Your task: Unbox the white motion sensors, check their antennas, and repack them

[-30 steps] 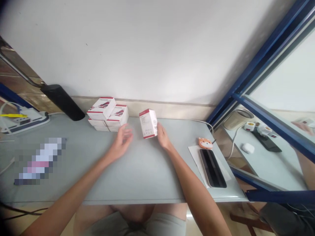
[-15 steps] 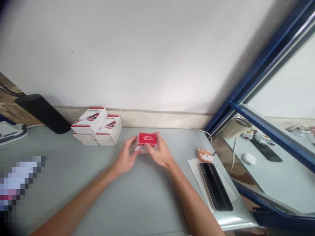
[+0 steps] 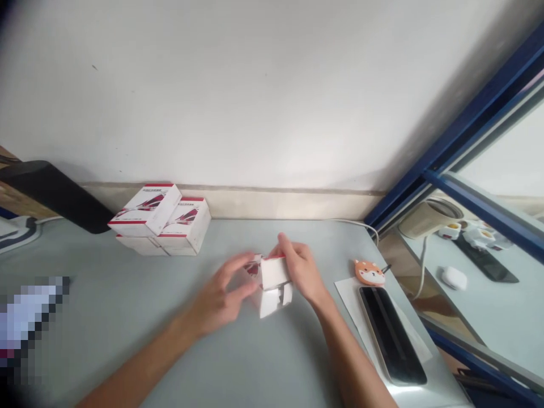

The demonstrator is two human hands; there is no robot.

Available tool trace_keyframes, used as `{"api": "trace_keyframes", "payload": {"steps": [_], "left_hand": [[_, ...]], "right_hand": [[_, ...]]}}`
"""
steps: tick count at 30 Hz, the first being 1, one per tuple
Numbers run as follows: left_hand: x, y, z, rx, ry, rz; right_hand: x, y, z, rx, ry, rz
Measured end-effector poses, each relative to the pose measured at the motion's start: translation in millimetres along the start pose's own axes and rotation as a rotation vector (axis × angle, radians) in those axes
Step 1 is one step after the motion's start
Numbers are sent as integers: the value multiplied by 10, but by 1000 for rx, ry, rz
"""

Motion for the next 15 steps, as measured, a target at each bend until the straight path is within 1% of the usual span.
{"api": "trace_keyframes", "payload": {"steps": [2, 4, 5, 6, 8, 9, 10, 12, 13, 15], "left_hand": [[-73, -9, -69, -149, 19, 33], [-158, -11, -114, -246, 43, 91], [-205, -7, -117, -249, 56, 129], [-246, 1, -109, -222, 63, 162], [-306, 21, -75, -110, 70, 207], [-323, 28, -57, -47, 75, 220], [-327, 34, -48, 0, 76, 222], [-283, 55, -69, 21, 66, 171], [-239, 71, -92, 4, 58, 126], [-130, 103, -133, -36, 42, 30]], "right_hand": [[21, -11, 126, 59, 17, 25], [-13, -41, 274, 89, 127, 103], [-53, -63, 334, 63, 217, 160], [-101, -85, 377, 11, 312, 213], [-204, -119, 428, -108, 464, 277], [-249, -124, 438, -151, 503, 280], [-285, -119, 436, -177, 515, 267], [-323, -82, 403, -192, 484, 199], [-315, -57, 370, -195, 446, 138], [-236, -21, 301, -185, 340, -42]]}}
Point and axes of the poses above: each hand's wrist, its own y-axis towards the middle knuckle, its own z-axis out of the palm, x = y × z, the point moved 6 cm from there along y, towards the middle knuckle, and after that the axes turned 12 degrees about -z, right-handed, at the moved point
